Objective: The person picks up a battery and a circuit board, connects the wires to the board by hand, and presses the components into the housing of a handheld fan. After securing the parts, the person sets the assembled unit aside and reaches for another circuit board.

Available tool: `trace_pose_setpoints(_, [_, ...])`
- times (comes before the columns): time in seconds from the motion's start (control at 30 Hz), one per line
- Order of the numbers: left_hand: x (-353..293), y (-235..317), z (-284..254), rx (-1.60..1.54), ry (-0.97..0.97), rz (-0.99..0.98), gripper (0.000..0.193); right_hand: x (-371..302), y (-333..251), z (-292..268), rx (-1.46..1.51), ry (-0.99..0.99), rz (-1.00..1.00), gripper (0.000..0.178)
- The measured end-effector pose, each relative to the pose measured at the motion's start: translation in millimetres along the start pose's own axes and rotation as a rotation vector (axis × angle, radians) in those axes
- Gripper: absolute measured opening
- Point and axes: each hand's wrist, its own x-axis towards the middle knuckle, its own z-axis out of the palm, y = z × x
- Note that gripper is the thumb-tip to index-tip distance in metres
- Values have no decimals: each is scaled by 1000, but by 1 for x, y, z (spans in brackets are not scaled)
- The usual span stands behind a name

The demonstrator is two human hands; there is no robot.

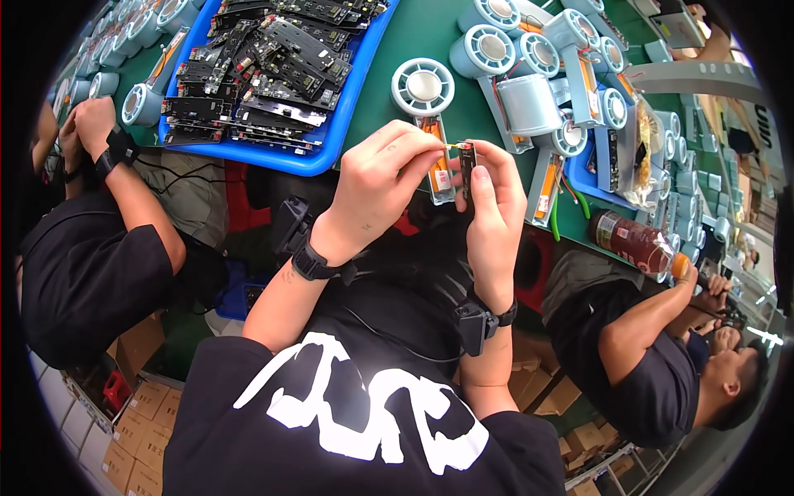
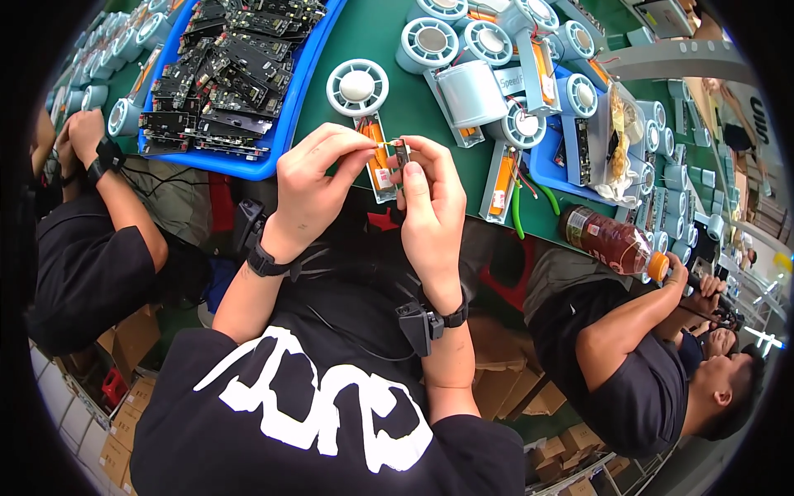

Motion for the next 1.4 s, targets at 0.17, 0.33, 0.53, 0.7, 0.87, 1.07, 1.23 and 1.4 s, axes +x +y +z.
trace_pose_setpoints(0.17, [2,3,1,-33,21,-41,12,1,3,4,-106,15,-128,27])
trace_pose_setpoints(0.33, [3,2,1,-62,-8,-62,11,1,2,5,-104,-2,-121,26])
trace_pose_setpoints(0.53, [4,-8,3,25,-1,49,12,4,2,5,-120,0,-132,26])
trace_pose_setpoints(0.7, [6,-8,2,47,-17,56,13,4,4,6,-157,-8,-157,26])
trace_pose_setpoints(0.87, [4,-6,5,16,-6,22,11,3,10,8,-207,38,-256,26])
trace_pose_setpoints(1.07, [6,-3,4,-55,-32,-58,8,7,22,4,-206,-9,-394,28])
trace_pose_setpoints(1.23, [7,-6,8,-154,-19,-72,6,9,26,2,-223,2,-500,30])
trace_pose_setpoints(1.4, [7,-8,6,-197,-25,-68,6,13,23,1,-321,-2,-545,28])
